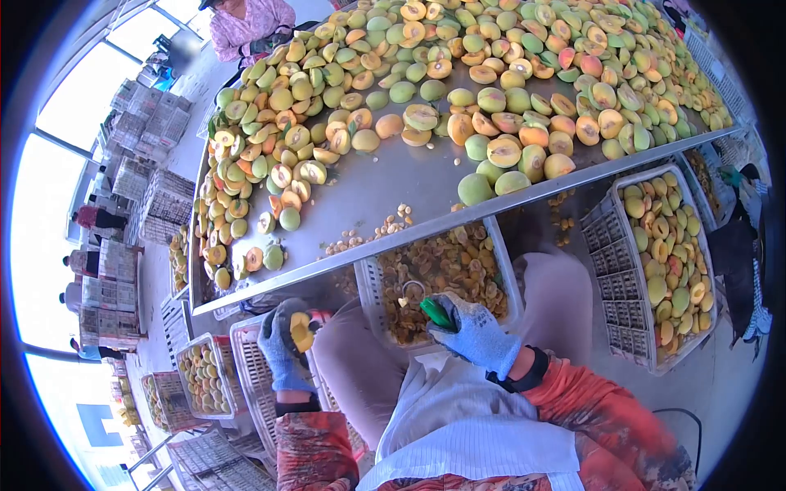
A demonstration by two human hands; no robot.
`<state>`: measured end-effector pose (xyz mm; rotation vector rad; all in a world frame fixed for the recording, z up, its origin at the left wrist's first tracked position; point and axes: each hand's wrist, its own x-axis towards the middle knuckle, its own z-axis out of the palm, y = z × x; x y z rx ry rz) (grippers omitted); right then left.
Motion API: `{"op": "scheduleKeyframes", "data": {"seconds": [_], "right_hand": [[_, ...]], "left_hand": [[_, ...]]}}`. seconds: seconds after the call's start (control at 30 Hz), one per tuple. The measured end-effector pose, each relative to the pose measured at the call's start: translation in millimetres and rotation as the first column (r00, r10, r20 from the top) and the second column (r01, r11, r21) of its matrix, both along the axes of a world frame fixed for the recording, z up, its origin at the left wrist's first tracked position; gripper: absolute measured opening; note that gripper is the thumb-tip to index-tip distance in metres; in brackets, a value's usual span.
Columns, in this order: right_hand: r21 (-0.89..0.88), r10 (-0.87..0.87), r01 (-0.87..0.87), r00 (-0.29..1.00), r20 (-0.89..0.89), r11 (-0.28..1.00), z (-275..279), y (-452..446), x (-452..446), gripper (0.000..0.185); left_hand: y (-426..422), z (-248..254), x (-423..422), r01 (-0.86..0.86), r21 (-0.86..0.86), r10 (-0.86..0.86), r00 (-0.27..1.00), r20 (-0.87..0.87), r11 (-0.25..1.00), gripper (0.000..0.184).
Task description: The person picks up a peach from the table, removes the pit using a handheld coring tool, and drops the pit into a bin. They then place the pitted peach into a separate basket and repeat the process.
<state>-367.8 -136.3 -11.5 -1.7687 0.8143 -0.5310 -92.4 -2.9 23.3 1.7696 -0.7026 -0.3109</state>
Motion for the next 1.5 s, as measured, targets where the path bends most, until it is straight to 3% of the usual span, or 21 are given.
{"op": "scheduleKeyframes", "data": {"seconds": [0.07, 0.1, 0.13, 0.2, 0.27, 0.37, 0.43, 0.57, 0.63, 0.67, 0.7, 0.73, 0.8, 0.83, 1.0, 1.07, 1.1, 1.2, 1.3, 1.43, 1.5], "right_hand": [[0.031, 0.003, -0.001, 0.996, -0.085, 1.0, -10, -3, -13, 0.04], [0.075, 0.031, -0.023, 0.993, -0.112, 0.997, -12, -6, -18, 0.039], [0.119, 0.058, -0.041, 0.989, -0.139, 0.992, -14, -7, -22, 0.039], [0.026, -0.011, 0.012, 0.999, -0.052, 1.0, -26, -5, -25, 0.039], [0.159, -0.012, 0.032, 0.992, -0.122, 0.987, -26, -11, -30, 0.04], [0.245, -0.045, 0.083, 0.987, -0.156, 0.966, -16, -19, -41, 0.042], [0.252, -0.068, 0.116, 0.979, -0.192, 0.961, -21, -21, -48, 0.041], [0.214, -0.077, 0.118, 0.979, -0.19, 0.97, -23, -31, -61, 0.042], [0.241, -0.04, 0.079, 0.986, -0.164, 0.967, -27, -31, -62, 0.043], [0.166, -0.101, 0.115, 0.991, -0.09, 0.979, -31, -32, -62, 0.045], [0.091, -0.153, 0.153, 0.988, -0.008, 0.984, -32, -34, -61, 0.046], [0.091, -0.137, 0.136, 0.991, 0.005, 0.987, -25, -38, -60, 0.046], [0.134, -0.162, 0.174, 0.982, -0.1, 0.975, -3, -43, -60, 0.046], [0.056, -0.163, 0.163, 0.987, 0.01, 0.985, -2, -44, -57, 0.045], [-0.089, -0.104, 0.13, 0.964, 0.246, 0.987, 13, -36, -29, 0.037], [-0.36, -0.119, 0.12, 0.993, 0.025, 0.925, 36, -34, -23, 0.035], [-0.426, -0.122, 0.136, 0.991, 0.059, 0.894, 33, -32, -18, 0.032], [-0.422, -0.107, 0.104, 0.994, 0.017, 0.901, 44, -26, -14, 0.03], [-0.438, -0.085, 0.056, 0.995, -0.046, 0.897, 49, -22, -13, 0.028], [-0.398, -0.049, 0.011, 0.995, -0.087, 0.917, 50, -15, -11, 0.028], [-0.351, 0.01, 0.006, 0.999, 0.045, 0.937, 40, -12, -9, 0.03]], "left_hand": [[51, -8, 60, -0.076, 0.451, 0.1, 0.995, -0.029, 0.889, 0.013], [70, -16, 85, -0.152, 0.711, -0.191, 0.906, 0.378, 0.687, 0.02], [53, -12, 82, -0.151, 0.713, -0.201, 0.901, 0.384, 0.684, 0.02], [-8, -1, 56, -0.038, 0.358, 0.011, 0.997, 0.075, 0.933, 0.027], [-110, 28, -18, 0.14, 0.318, -0.135, 0.99, -0.038, 0.938, 0.024], [-225, 21, -98, 0.219, 0.663, -0.493, 0.831, 0.258, 0.716, 0.033], [-275, -1, -141, 0.187, 0.711, -0.608, 0.687, 0.399, 0.678, 0.042], [-313, -54, -146, 0.299, 0.781, -0.67, 0.716, 0.197, 0.549, 0.046], [-307, -66, -121, 0.524, 0.598, -0.691, 0.72, 0.069, 0.606, 0.039], [-298, -57, -110, 0.508, 0.606, -0.681, 0.729, 0.076, 0.612, 0.039], [-284, -45, -99, 0.649, 0.287, -0.574, 0.759, -0.308, 0.705, 0.042], [-270, -32, -91, 0.599, -0.068, -0.491, 0.582, -0.648, 0.798, 0.045], [-234, -5, -83, 0.406, -0.505, -0.625, 0.256, -0.738, 0.762, 0.054], [-217, 3, -84, 0.351, -0.547, -0.637, 0.236, -0.734, 0.76, 0.058], [-160, 11, -102, 0.242, -0.457, -0.505, 0.206, -0.838, 0.856, 0.049], [-145, 19, -113, 0.292, -0.395, -0.476, 0.308, -0.823, 0.871, 0.036], [-139, 23, -120, 0.452, -0.307, -0.534, 0.558, -0.635, 0.838, 0.032], [-130, 21, -124, 0.44, -0.198, -0.472, 0.694, -0.544, 0.876, 0.029], [-126, 35, -129, 0.35, -0.349, -0.491, 0.536, -0.686, 0.869, 0.037], [-119, 34, -131, 0.264, -0.307, -0.403, 0.521, -0.752, 0.914, 0.033], [-114, 31, -134, 0.221, -0.327, -0.393, 0.574, -0.718, 0.919, 0.03]]}}
